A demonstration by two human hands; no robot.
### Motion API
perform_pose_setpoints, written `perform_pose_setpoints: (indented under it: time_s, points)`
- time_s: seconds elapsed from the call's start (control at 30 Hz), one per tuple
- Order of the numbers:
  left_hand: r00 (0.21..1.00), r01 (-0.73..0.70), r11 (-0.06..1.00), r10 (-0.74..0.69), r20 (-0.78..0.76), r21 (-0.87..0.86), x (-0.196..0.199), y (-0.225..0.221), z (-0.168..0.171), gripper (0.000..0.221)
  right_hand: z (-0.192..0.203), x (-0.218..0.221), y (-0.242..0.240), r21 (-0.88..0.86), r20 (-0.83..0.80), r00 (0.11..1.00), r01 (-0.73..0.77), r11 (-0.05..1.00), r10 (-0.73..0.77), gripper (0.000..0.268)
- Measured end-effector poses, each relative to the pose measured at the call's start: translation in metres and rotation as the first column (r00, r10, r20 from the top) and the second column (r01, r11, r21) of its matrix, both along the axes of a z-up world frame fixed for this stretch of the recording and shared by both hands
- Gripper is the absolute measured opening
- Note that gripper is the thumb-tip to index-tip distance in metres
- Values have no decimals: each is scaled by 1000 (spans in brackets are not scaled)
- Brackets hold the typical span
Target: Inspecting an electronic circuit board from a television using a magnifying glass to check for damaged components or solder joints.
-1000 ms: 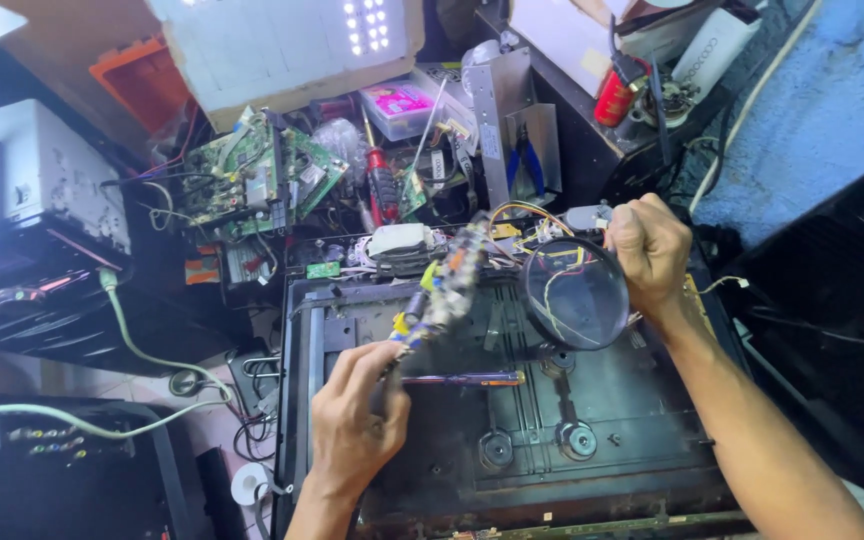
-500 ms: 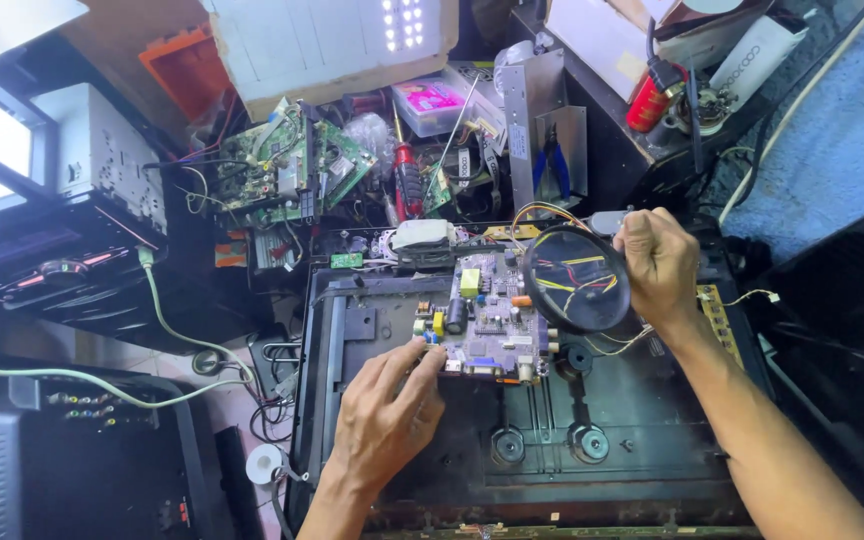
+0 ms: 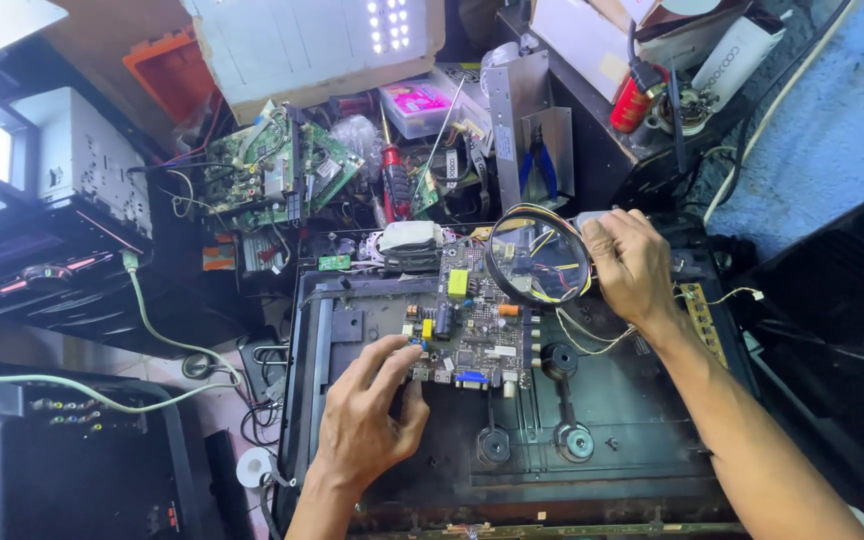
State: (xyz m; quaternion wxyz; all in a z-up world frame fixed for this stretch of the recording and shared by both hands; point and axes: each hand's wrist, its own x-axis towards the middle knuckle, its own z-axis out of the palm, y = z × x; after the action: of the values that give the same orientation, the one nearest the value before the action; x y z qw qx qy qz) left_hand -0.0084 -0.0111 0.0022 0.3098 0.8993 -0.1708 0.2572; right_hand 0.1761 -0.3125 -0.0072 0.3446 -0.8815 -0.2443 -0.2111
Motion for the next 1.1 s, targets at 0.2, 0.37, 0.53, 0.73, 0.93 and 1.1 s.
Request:
perform_pose_setpoints:
  time_s: [0.2, 0.37, 0.53, 0.73, 0.93, 1.1]
  points:
    - [997, -50, 994, 43, -67, -101, 1, 4, -7, 31, -1, 0, 0, -16, 5, 1000, -17, 1000, 17, 51]
    - [995, -100, 993, 100, 9, -71, 2, 2, -3, 23, 1, -1, 0, -19, 4, 1000, -23, 1000, 23, 49]
    - [959, -266, 935, 282, 37, -234, 2, 10, -5, 17, -5, 1, -3, -24, -14, 1000, 3, 1000, -3, 50]
    - [933, -349, 898, 360, -8, -267, 17, 12, 5, 16, -7, 4, -6, 66, 14, 1000, -9, 998, 8, 49]
    - [965, -264, 959, 261, -39, -106, 60, 0, 7, 14, -15, 13, -15, 61, -5, 996, 87, 994, -87, 50]
    - [980, -162, 982, 172, 102, -97, 89, -5, -17, 11, -9, 13, -14, 146, -57, 991, 132, 981, -125, 49]
